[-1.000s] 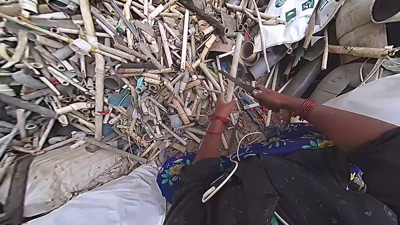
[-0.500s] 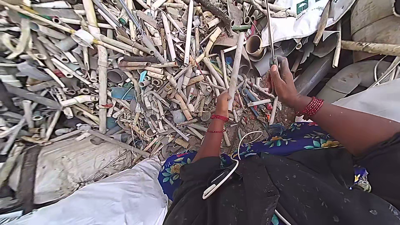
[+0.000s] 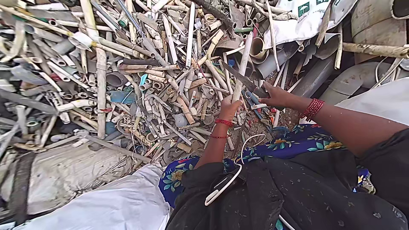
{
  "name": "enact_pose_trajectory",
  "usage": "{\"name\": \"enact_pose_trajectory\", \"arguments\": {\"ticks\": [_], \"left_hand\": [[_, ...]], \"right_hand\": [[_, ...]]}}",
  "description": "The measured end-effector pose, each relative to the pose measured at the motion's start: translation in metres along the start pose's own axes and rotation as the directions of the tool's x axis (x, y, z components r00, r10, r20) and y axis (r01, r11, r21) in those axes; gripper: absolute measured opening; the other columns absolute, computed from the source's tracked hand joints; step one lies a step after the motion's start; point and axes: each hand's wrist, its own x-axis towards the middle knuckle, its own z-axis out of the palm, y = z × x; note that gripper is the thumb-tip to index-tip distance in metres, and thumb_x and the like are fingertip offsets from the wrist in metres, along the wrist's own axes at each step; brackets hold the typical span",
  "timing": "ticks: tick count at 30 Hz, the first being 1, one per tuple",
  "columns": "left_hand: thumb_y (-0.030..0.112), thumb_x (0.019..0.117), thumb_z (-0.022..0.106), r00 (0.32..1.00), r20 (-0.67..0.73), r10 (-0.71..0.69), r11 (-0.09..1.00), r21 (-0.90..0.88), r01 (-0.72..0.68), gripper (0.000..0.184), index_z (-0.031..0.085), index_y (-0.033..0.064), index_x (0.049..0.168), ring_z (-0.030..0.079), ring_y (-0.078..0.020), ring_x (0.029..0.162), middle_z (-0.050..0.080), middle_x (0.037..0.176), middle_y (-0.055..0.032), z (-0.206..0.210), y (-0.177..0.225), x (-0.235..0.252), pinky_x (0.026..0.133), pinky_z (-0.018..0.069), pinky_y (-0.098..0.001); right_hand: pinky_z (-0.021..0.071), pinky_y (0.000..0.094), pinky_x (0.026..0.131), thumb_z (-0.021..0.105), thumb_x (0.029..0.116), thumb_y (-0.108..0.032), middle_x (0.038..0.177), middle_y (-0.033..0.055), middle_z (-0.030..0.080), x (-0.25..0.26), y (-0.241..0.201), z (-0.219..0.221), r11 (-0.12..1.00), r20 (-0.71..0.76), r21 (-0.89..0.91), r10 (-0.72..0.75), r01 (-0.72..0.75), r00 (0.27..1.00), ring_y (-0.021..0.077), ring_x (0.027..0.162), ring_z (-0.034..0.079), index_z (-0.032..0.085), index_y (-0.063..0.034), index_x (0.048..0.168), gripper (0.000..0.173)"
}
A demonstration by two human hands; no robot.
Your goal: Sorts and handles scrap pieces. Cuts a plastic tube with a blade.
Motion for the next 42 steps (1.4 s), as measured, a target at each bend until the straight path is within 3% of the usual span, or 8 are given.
{"name": "enact_pose_trajectory", "arguments": {"ticks": [4,9,13,20,24,31,36,42], "left_hand": [[-0.002,0.0988,0.058,1.0,-0.003,-0.001,1.0,-0.01,0.001,0.017,0.057,-0.0038,0.116,0.048,-0.0021,0.047,0.057,0.07,-0.0019,-0.001,0.005,-0.002,0.042,0.0415,-0.0153],[0.0,0.1009,0.054,1.0,-0.007,-0.03,0.994,-0.103,0.029,0.011,0.057,-0.001,0.111,0.048,-0.0018,0.046,0.058,0.071,-0.0018,-0.001,0.01,-0.007,0.041,0.0418,-0.0148],[0.002,0.1031,0.05,0.993,0.013,-0.117,0.979,-0.167,0.118,0.015,0.055,-0.0009,0.117,0.046,-0.0028,0.047,0.056,0.078,-0.0031,0.0,0.012,-0.009,0.042,0.0402,-0.0145],[0.002,0.1026,0.048,0.99,0.036,-0.136,0.973,-0.183,0.141,0.013,0.055,0.0022,0.113,0.045,-0.0015,0.046,0.056,0.075,-0.0016,0.001,0.012,-0.012,0.04,0.0382,-0.0135],[0.001,0.1016,0.049,0.99,0.048,-0.134,0.981,-0.135,0.139,0.019,0.055,-0.0003,0.12,0.046,-0.0022,0.046,0.058,0.078,-0.0037,0.0,0.012,-0.013,0.04,0.0377,-0.014],[0.001,0.1021,0.047,0.988,0.05,-0.146,0.972,-0.176,0.152,0.019,0.054,0.0014,0.119,0.045,-0.0016,0.047,0.057,0.078,-0.0027,0.002,0.011,-0.014,0.039,0.0373,-0.0134],[0.0,0.1013,0.049,0.99,0.06,-0.127,0.985,-0.108,0.133,0.028,0.053,-0.0021,0.129,0.045,-0.0025,0.046,0.056,0.077,-0.004,-0.001,0.006,-0.012,0.04,0.0376,-0.0145],[0.0,0.102,0.049,0.992,0.05,-0.115,0.986,-0.115,0.12,0.028,0.055,0.0009,0.129,0.045,-0.0024,0.046,0.058,0.078,-0.0027,0.003,0.011,-0.016,0.039,0.0371,-0.0147]], "right_hand": [[0.0536,0.0588,0.084,0.056,0.1054,-0.013,0.11,0.0295,0.066,-0.01,-0.007,0.002,0.983,-0.206,-0.031,-0.182,0.18,0.961,0.0431,0.091,0.069,0.032,0.0029,0.153,0.055],[0.0561,0.0474,0.079,0.031,0.1104,-0.027,0.118,0.0259,0.066,-0.017,-0.01,0.014,0.864,-0.595,-0.232,-0.489,0.446,0.638,0.0332,0.092,0.069,0.036,0.0104,0.149,0.054],[0.0518,0.0627,0.084,0.037,0.1133,-0.025,0.111,0.0288,0.064,-0.011,-0.015,0.018,0.95,-0.139,-0.303,-0.118,0.071,0.983,0.049,0.099,0.067,0.034,-0.003,0.153,0.046],[0.0559,0.0429,0.065,0.033,0.1102,-0.023,0.092,0.0183,0.064,-0.013,-0.01,0.013,0.883,-0.631,-0.186,-0.444,0.432,0.637,0.0262,0.069,0.064,0.036,0.0138,0.144,0.05],[0.0517,0.0624,0.086,0.038,0.1129,-0.024,0.108,0.0284,0.065,-0.011,-0.017,0.019,0.951,-0.123,-0.302,-0.103,0.061,0.987,0.0487,0.099,0.067,0.033,-0.0013,0.153,0.046],[0.0559,0.0429,0.064,0.034,0.109,-0.022,0.087,0.0171,0.063,-0.015,-0.012,0.019,0.887,-0.598,-0.192,-0.445,0.42,0.666,0.0263,0.066,0.064,0.036,0.015,0.142,0.049],[0.0521,0.0621,0.085,0.035,0.1135,-0.025,0.104,0.0279,0.066,-0.013,-0.023,0.023,0.958,-0.118,-0.281,-0.094,0.058,0.989,0.0485,0.098,0.068,0.035,0.0,0.15,0.044],[0.0569,0.0419,0.064,0.034,0.1096,-0.022,0.087,0.0173,0.064,-0.018,-0.014,0.02,0.876,-0.616,-0.224,-0.467,0.428,0.634,0.0258,0.067,0.065,0.037,0.0162,0.141,0.049]]}}
